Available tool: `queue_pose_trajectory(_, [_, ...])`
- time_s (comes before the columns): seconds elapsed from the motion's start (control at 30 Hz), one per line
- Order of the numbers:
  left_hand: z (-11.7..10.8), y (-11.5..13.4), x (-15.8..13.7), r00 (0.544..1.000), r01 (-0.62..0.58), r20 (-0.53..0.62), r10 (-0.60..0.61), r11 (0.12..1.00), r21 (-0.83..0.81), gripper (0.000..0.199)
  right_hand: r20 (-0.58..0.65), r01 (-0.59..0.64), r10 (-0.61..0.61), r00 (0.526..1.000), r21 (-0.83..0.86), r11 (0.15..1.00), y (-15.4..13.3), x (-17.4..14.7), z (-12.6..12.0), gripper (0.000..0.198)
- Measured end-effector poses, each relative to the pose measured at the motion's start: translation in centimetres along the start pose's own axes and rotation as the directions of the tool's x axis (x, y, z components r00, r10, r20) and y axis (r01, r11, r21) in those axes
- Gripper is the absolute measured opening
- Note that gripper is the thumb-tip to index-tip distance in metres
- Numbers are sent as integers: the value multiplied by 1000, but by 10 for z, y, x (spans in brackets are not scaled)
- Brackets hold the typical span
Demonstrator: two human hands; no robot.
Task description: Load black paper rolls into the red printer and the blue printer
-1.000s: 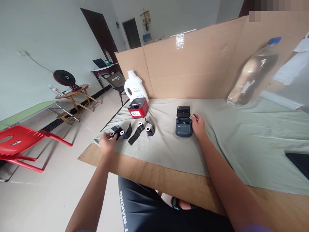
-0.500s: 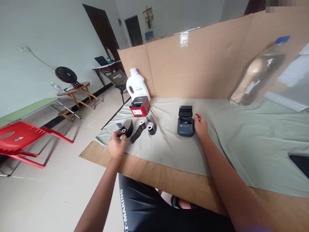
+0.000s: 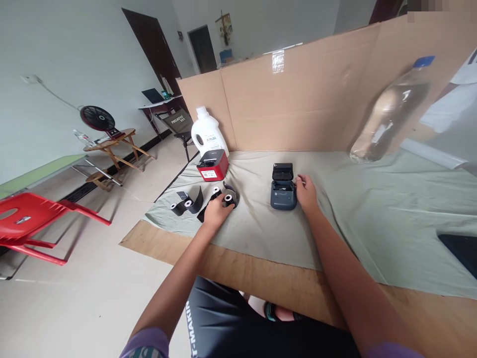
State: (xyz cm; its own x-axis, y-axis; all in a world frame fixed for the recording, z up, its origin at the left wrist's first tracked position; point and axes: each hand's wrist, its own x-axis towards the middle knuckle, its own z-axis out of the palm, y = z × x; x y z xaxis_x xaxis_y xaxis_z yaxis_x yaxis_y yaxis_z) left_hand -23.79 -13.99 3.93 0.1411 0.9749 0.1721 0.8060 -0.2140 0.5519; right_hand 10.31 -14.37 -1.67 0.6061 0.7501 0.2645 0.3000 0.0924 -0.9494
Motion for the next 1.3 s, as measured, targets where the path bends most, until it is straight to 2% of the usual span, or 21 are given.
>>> queue_pose_trajectory(0.07, [15, -5, 0, 1000, 20, -15, -22, 996, -83, 27, 3, -6, 6, 1000, 15, 1000, 0, 0, 0, 44])
queue_pose_trajectory(0.13, [20, -9, 0, 998, 20, -50, -29, 984, -175, 28, 7, -11, 11, 1000, 30, 999, 0, 1, 0, 45])
queue_pose_trajectory(0.27, [10, -5, -1, 998, -31, -62, 5, 905, -424, 41, 10, -12, 12, 1000, 41, 999, 0, 0, 1, 43])
queue_pose_trajectory(0.37, [-5, 13, 1, 999, 14, 44, 19, 759, -652, 47, 6, -6, 5, 1000, 46, 999, -8, -2, -1, 42])
queue_pose_trajectory(0.43, [-13, 31, 4, 993, 46, 107, 51, 669, -742, 51, -5, 40, -40, 999, 39, 998, -23, -3, -4, 40])
queue_pose_trajectory(0.5, [-19, 52, 9, 985, 45, 139, 101, 625, -779, 53, 18, 118, -119, 993, 48, 992, -47, -3, -10, 36])
queue_pose_trajectory(0.57, [-21, 75, 15, 970, 49, 184, 160, 611, -790, 54, 111, 192, -202, 973, 95, 977, -79, -3, -18, 31])
queue_pose_trajectory(0.63, [-19, 98, 22, 947, 56, 237, 218, 611, -789, 51, 263, 230, -266, 927, 160, 960, -112, -5, -27, 27])
queue_pose_trajectory(0.73, [-9, 125, 30, 911, 50, 296, 289, 634, -772, 47, 494, 247, -303, 815, 176, 953, -150, -12, -39, 27])
queue_pose_trajectory(0.83, [8, 140, 33, 867, 39, 333, 371, 615, -788, 50, 665, 277, -282, 691, 116, 954, -164, -18, -45, 28])
queue_pose_trajectory(0.9, [19, 143, 33, 864, 33, 309, 397, 567, -823, 51, 729, 267, -257, 635, 105, 958, -162, -20, -45, 30])
queue_pose_trajectory(0.93, [25, 143, 32, 876, 33, 285, 390, 539, -841, 53, 743, 250, -248, 621, 112, 962, -159, -20, -44, 30])
queue_pose_trajectory(0.97, [30, 142, 30, 893, 36, 259, 368, 515, -856, 57, 746, 228, -242, 621, 124, 966, -157, -20, -43, 29])
queue_pose_trajectory(1.03, [39, 138, 26, 929, 52, 218, 298, 477, -877, 68, 720, 193, -238, 653, 146, 970, -152, -18, -39, 26])
queue_pose_trajectory(1.13, [50, 129, 18, 959, 75, 187, 215, 443, -893, 78, 614, 162, -229, 755, 164, 973, -145, -14, -35, 22])
queue_pose_trajectory(1.23, [62, 120, 8, 969, 61, 160, 190, 440, -896, 69, 498, 103, -192, 846, 200, 974, -135, -7, -33, 23])
queue_pose_trajectory(1.3, [69, 116, 2, 972, 50, 147, 185, 445, -894, 58, 441, 62, -153, 884, 213, 975, -125, -1, -33, 23])
